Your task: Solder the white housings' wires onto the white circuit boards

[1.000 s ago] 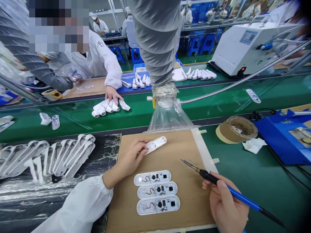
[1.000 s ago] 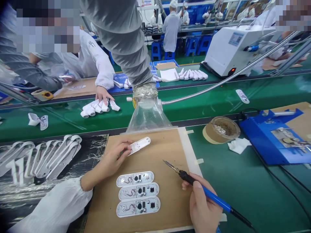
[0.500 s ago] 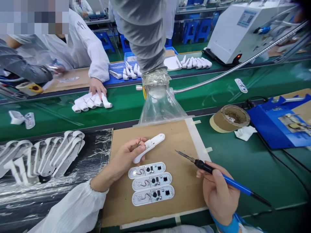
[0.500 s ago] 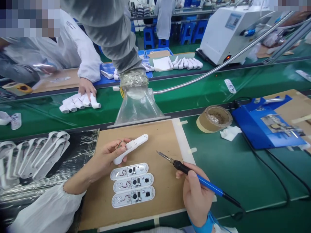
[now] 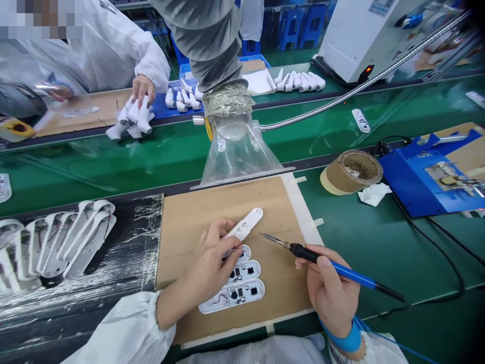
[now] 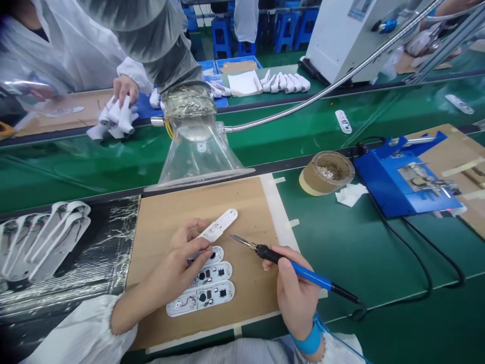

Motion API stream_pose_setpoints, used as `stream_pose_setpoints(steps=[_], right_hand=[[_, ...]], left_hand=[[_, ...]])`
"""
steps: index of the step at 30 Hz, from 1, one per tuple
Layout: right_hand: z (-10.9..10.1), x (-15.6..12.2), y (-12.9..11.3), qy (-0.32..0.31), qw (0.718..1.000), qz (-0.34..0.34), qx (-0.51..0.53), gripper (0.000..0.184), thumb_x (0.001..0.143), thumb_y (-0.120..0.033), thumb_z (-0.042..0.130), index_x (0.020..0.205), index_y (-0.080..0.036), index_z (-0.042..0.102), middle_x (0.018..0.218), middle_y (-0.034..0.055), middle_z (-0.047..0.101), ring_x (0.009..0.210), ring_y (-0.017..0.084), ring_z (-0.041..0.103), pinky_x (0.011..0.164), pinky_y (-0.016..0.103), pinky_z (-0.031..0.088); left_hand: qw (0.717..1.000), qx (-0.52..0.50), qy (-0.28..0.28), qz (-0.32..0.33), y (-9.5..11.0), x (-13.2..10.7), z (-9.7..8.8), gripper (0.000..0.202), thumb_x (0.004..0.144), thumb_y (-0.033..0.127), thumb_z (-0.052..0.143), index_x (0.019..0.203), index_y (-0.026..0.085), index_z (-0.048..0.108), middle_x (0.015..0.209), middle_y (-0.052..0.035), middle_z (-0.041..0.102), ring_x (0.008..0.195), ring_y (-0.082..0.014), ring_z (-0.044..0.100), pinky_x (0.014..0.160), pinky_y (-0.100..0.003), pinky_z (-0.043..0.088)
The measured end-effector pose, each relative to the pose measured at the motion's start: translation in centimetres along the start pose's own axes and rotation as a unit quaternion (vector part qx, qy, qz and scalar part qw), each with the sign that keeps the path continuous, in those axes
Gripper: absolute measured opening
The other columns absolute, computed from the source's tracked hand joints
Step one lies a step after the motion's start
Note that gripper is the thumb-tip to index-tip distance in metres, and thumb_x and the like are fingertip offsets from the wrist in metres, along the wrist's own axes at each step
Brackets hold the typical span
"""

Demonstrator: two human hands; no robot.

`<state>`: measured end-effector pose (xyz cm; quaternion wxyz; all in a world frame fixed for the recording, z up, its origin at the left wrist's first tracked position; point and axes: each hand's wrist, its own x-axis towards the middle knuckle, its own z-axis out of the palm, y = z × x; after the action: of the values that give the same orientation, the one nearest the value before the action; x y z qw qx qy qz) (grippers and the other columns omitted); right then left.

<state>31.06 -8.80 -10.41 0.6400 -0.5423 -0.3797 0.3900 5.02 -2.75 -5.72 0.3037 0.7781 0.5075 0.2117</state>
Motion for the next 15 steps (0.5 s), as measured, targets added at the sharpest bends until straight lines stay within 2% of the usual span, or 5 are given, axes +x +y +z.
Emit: stream_pose_setpoints(steps=[2, 6, 15], right_hand=[[0.0, -0.1, -0.2, -0.017, 1.000, -0.007, -0.020, 0.022, 0.105, -0.035, 0.065, 0.110, -0.023, 0.083, 0.084, 0.0054, 0.080, 0.074, 0.021, 0.076, 0.074, 0.038, 0.064], [0.1, -0.2, -0.7, -0.060, 0.996, -0.020, -0.062, 0.019, 0.105, -0.032, 0.067, 0.111, -0.024, 0.084, 0.085, 0.0049, 0.081, 0.075, 0.021, 0.078, 0.070, 0.033, 0.065], [1.0, -0.3, -1.5, -0.064, 0.991, -0.041, -0.113, 0.014, 0.101, -0.026, 0.070, 0.104, -0.027, 0.084, 0.082, 0.0009, 0.081, 0.067, 0.016, 0.078, 0.061, 0.024, 0.065]], left_hand=[[0.997, 0.060, 0.014, 0.036, -0.1, -0.2, 0.6, 0.025, 0.110, 0.023, 0.050, 0.097, 0.023, 0.072, 0.138, -0.0113, 0.057, 0.106, -0.0245, 0.062, 0.092, -0.045, 0.053], [0.988, 0.133, 0.033, 0.073, -0.2, -0.3, 1.3, 0.022, 0.110, 0.018, 0.049, 0.100, 0.020, 0.069, 0.142, -0.0145, 0.056, 0.105, -0.0257, 0.063, 0.088, -0.046, 0.051], [0.975, 0.197, 0.057, 0.087, 0.9, -0.1, 1.7, 0.017, 0.107, 0.013, 0.051, 0.097, 0.018, 0.064, 0.141, -0.0172, 0.059, 0.113, -0.0288, 0.064, 0.086, -0.043, 0.050]])
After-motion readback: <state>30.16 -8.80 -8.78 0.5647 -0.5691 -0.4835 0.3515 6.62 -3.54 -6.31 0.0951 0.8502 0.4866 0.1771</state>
